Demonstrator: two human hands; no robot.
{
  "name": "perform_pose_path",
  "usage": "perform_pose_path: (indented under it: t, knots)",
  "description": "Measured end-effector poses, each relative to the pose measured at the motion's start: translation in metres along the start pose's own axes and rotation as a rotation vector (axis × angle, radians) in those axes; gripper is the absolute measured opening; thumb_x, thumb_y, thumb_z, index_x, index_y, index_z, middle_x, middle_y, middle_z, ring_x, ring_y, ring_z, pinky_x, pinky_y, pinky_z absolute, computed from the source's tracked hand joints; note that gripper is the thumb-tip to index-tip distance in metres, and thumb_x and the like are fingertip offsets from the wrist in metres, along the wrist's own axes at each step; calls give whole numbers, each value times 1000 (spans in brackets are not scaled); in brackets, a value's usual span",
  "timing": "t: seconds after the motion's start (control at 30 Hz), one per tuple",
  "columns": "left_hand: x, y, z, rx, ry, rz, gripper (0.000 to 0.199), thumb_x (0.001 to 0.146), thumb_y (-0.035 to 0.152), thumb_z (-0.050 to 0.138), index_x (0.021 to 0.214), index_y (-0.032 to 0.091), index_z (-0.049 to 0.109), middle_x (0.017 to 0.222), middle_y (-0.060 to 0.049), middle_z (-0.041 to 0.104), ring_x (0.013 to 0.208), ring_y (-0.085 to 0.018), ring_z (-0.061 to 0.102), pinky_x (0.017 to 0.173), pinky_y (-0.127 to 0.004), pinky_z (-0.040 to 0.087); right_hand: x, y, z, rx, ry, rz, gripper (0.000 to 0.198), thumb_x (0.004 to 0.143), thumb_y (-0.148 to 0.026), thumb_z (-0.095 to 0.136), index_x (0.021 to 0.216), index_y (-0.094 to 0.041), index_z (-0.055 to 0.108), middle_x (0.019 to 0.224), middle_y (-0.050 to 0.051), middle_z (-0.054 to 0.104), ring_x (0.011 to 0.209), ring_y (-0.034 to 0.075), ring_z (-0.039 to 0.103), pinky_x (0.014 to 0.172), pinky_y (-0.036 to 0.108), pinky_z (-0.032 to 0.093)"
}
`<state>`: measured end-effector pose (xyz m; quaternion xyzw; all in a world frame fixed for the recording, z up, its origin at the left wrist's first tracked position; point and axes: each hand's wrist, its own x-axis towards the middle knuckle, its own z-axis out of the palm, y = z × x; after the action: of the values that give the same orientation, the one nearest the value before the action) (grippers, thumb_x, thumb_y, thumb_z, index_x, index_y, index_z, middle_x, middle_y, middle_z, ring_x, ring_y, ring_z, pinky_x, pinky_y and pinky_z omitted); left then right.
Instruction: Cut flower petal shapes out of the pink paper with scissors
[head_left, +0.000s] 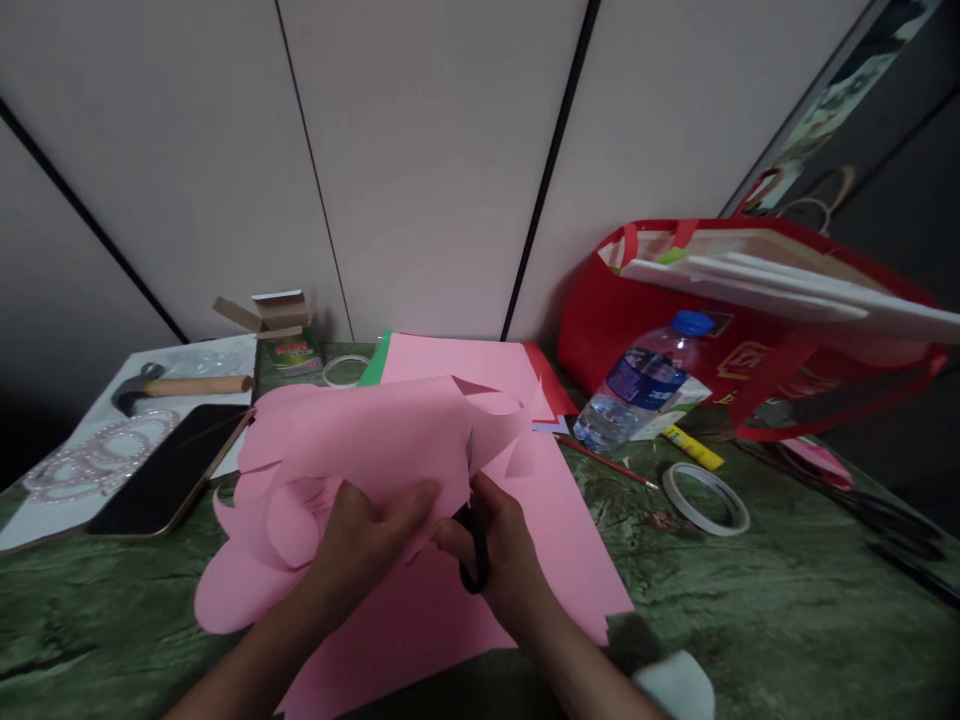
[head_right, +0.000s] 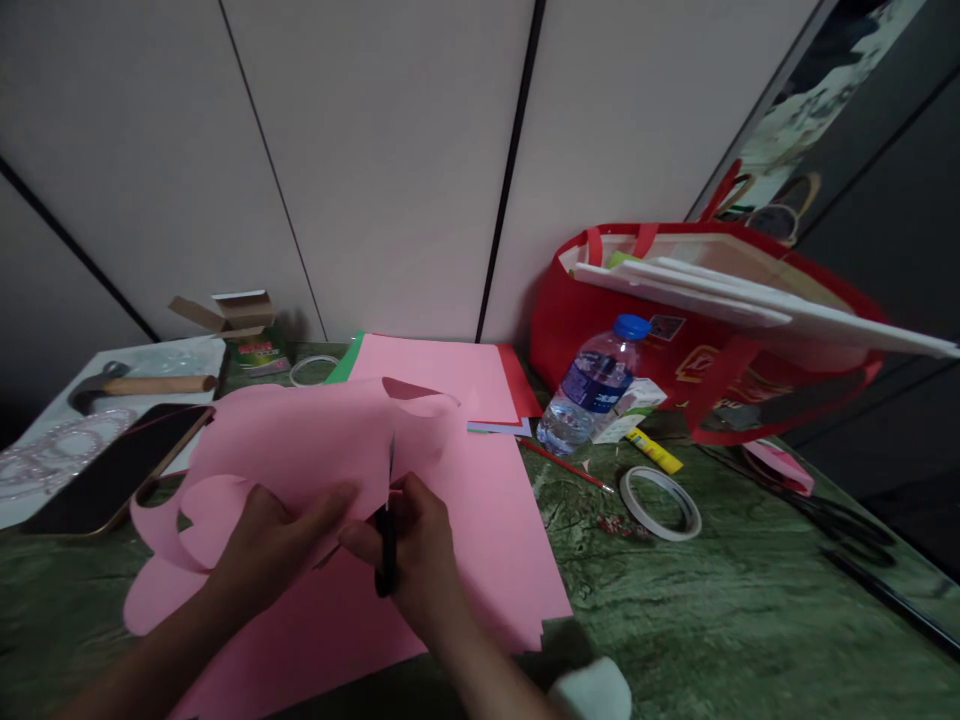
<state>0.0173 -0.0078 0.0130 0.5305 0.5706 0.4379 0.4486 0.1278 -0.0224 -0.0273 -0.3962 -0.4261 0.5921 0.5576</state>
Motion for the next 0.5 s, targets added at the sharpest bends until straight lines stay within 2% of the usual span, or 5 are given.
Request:
perform_pose_path:
  t: [0.13,0.37,0.5]
  knots:
    - [-1,0,0,-22,10,-30,20,63,24,58,45,17,52,34,6,47,32,-8,42,31,-18,29,0,2,-1,-24,18,9,30,59,-28,75,76,-17,53,58,-5,53,49,9,43,48,21,35]
    - [-1,7,-2,-1,-43,-15,25,64,23,57,41,17,51,33,5,47,31,-8,43,31,-19,30,-1,1,-1,-70,31,19,28,60,-26,74,77,-17,54,59,-5,54,51,10,46,49,21,36]
    - [-2,7,-2,4,-22,-23,26,64,23,58,40,17,50,32,4,47,32,-8,44,31,-19,30,-2,3,-2,-40,27,14,29,60,-27,74,78,-16,54,59,-4,54,51,10,45,48,21,35]
